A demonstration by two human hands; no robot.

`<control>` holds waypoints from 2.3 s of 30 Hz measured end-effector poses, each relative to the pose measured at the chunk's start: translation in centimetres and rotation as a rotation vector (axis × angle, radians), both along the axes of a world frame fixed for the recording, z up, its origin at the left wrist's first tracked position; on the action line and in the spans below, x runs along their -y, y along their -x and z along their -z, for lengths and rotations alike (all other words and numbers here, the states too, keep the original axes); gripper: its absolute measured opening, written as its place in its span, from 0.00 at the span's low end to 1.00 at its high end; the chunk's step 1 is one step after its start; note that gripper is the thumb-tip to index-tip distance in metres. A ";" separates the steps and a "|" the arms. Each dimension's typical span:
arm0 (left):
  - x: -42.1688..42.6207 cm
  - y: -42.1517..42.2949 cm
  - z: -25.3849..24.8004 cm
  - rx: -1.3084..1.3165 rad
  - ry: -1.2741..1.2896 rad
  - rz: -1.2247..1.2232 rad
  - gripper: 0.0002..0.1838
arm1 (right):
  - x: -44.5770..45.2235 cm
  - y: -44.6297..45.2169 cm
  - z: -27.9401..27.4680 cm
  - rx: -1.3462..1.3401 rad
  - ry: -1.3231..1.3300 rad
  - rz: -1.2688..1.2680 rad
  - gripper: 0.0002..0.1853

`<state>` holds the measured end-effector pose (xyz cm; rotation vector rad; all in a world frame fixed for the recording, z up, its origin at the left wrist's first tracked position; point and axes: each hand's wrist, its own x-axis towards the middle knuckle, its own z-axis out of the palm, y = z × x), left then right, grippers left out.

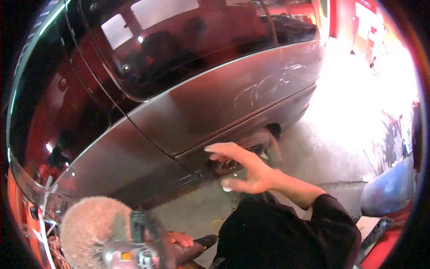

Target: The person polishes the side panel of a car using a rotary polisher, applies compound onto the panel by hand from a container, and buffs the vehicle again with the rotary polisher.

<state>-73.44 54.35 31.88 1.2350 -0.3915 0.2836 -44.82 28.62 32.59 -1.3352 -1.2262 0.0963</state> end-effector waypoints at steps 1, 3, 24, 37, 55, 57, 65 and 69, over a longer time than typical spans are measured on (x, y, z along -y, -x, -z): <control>0.3 -0.6 0.3 -0.020 0.007 0.017 0.50 | -0.5 -0.3 -1.5 0.178 -0.064 -0.008 0.48; 0.7 0.0 1.3 -0.072 0.017 0.032 0.50 | -1.8 2.5 -4.8 0.292 -0.049 -0.059 0.53; 9.2 -12.6 16.1 -0.640 -0.506 -0.019 0.50 | 14.5 -3.9 2.9 0.014 0.275 0.347 0.66; 16.4 -16.2 26.5 -0.710 -1.038 0.270 0.53 | 21.8 -6.9 16.9 0.177 0.586 0.241 0.33; 9.0 -15.2 28.4 -0.744 -0.909 0.190 0.56 | 12.8 -4.4 12.3 0.579 0.739 0.459 0.26; 8.0 -15.0 24.6 -0.676 -0.894 0.202 0.54 | 11.5 -3.5 12.1 0.665 0.779 0.480 0.26; 4.5 -16.1 23.0 -0.584 -1.183 0.444 0.47 | 7.1 1.1 7.6 0.678 0.954 0.347 0.23; 4.9 -17.3 23.0 -0.528 -1.185 0.410 0.41 | 5.4 0.7 7.8 0.863 0.903 0.142 0.24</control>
